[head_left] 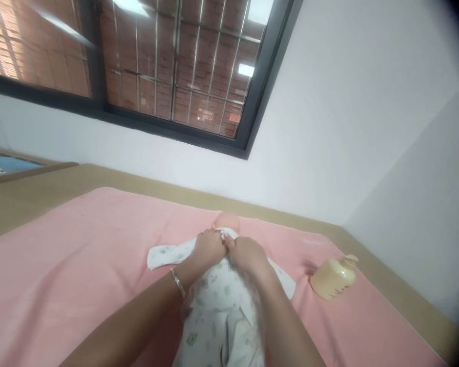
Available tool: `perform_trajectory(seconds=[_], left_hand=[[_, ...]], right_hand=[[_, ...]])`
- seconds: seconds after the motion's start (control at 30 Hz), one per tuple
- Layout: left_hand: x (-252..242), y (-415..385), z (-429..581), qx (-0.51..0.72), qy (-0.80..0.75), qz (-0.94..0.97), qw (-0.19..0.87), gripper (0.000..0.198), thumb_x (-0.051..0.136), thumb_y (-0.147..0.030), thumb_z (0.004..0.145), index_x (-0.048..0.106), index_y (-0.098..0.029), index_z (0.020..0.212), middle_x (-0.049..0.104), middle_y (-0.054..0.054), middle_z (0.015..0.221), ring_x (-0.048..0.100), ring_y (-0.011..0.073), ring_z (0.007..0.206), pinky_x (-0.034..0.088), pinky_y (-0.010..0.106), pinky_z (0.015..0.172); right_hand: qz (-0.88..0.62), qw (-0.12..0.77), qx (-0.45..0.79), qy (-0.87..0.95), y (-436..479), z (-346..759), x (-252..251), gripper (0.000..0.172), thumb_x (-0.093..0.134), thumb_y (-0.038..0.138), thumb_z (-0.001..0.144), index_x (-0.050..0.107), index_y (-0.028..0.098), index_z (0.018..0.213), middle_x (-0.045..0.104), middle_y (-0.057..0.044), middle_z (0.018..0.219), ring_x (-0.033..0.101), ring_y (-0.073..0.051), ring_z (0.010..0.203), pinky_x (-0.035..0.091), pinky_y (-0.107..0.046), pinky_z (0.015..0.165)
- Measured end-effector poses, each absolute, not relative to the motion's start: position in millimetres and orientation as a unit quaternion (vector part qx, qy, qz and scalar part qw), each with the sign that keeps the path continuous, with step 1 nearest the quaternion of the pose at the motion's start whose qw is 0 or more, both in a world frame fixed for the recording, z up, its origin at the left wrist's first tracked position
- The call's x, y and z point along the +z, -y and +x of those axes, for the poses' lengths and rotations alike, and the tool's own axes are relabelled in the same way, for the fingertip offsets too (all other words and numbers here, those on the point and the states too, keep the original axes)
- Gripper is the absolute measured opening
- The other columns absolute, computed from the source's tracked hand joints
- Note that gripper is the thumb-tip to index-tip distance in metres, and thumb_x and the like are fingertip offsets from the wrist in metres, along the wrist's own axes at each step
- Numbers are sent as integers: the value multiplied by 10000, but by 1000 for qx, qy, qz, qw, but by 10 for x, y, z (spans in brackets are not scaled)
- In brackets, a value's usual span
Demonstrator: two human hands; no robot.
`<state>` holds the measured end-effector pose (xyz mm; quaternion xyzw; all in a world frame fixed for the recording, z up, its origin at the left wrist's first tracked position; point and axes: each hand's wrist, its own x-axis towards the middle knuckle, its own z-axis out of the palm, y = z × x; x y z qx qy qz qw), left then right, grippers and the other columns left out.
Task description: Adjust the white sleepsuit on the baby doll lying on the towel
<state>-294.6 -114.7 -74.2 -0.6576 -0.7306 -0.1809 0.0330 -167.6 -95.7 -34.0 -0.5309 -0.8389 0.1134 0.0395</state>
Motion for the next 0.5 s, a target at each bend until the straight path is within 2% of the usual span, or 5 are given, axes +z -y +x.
perform_trajectory(seconds=[0.23, 0.4, 0.5], left_hand=[[-754, 1210, -2765, -116, 691, -708, 87, 206, 463, -75, 758, 659, -113, 812, 654, 123, 803, 610, 252, 810, 427, 347, 699], [-789, 1154, -2911, -164, 729, -662, 58, 294, 408, -275, 862, 660, -134, 809, 659, 119, 812, 614, 244, 788, 429, 337, 670], [-779, 1115, -3011, -175, 722, -669, 23, 305, 400, -292, 859, 664, -156, 790, 670, 92, 808, 614, 207, 724, 421, 310, 644]], right_hand=[[-533, 48, 173, 827, 580, -1597, -590, 783, 40, 551, 954, 658, 80, 1051, 635, -191, 1059, 589, -263, 999, 402, -336, 829], [-516, 53, 151, 842, 771, -1642, -493, 820, 24, 599, 928, 683, 112, 977, 658, -176, 979, 607, -278, 918, 421, -358, 777], [-508, 53, 106, 853, 917, -1712, -442, 833, 9, 605, 920, 693, 131, 932, 666, -168, 926, 612, -286, 881, 421, -372, 762]])
